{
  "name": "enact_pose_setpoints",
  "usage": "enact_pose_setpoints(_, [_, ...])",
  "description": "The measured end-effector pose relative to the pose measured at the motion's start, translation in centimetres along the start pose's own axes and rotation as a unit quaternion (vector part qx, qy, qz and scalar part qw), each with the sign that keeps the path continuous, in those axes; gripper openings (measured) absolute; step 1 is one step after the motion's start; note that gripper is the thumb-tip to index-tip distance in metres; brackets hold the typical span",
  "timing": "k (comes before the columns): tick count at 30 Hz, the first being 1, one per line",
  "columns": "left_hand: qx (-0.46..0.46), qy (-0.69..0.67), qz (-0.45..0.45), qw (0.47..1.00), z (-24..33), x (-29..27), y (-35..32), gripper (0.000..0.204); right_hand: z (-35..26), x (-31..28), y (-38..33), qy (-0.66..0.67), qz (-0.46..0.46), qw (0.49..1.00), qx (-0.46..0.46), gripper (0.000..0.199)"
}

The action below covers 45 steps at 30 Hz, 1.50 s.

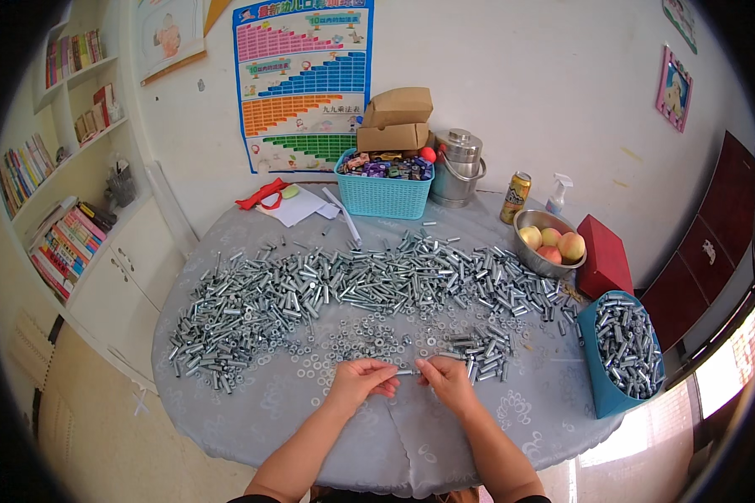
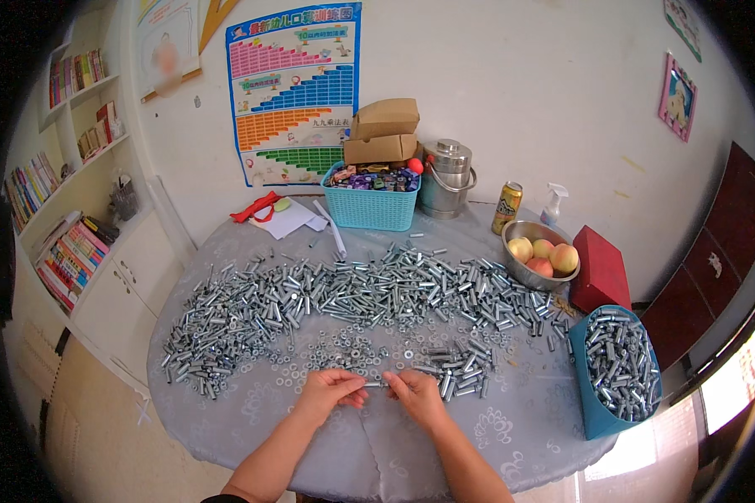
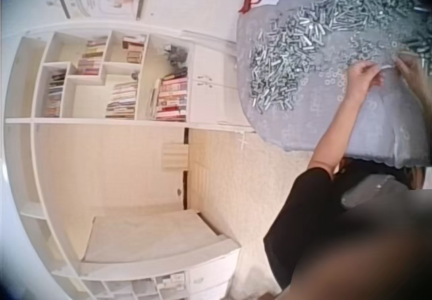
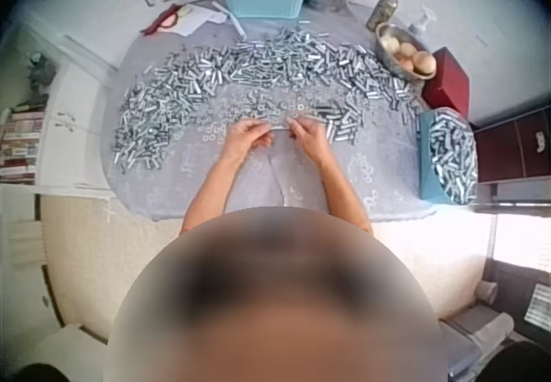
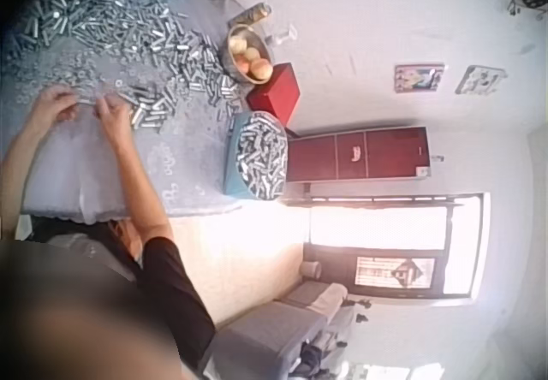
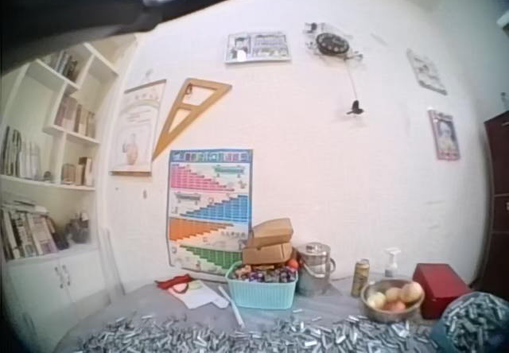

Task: The person assembles metal fasteners by hand, picking up bolts and washers from a table and screwing them together. They place the completed units into a blue container. The person then moves a bowl of fruit and a red box before walking to a kitchen area and moving a chair.

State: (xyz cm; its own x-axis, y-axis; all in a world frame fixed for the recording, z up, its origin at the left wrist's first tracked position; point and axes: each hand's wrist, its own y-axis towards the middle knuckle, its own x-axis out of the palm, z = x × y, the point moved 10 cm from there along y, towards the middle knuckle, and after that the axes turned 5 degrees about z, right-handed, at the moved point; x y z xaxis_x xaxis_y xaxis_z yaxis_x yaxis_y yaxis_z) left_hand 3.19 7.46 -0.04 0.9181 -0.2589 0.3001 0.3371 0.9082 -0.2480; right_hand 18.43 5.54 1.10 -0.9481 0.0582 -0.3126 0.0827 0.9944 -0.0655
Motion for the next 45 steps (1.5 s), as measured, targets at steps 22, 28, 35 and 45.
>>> enact_pose_setpoints(22, [0.019, -0.069, 0.058, 0.996, -0.5, -1.5, 0.9, 0.018, -2.1, -0.1, -0.5, 0.114, 0.027, 0.986, -0.117, 0.026])
enact_pose_setpoints(28, [0.127, 0.026, 0.052, 0.990, 0.4, -0.1, 0.1, 0.014, -1.2, 0.9, -0.2, 0.106, -0.011, 0.991, -0.077, 0.022])
enact_pose_setpoints(35, [0.254, 0.152, 0.065, 0.953, 2.1, 1.2, -1.1, 0.013, -2.1, -4.4, -0.3, -0.072, 0.187, 0.971, -0.127, 0.020])
enact_pose_setpoints(45, [0.224, 0.059, 0.104, 0.967, 2.3, -1.0, -0.1, 0.011, -5.8, -8.9, -2.1, -0.341, 0.340, 0.838, -0.257, 0.009])
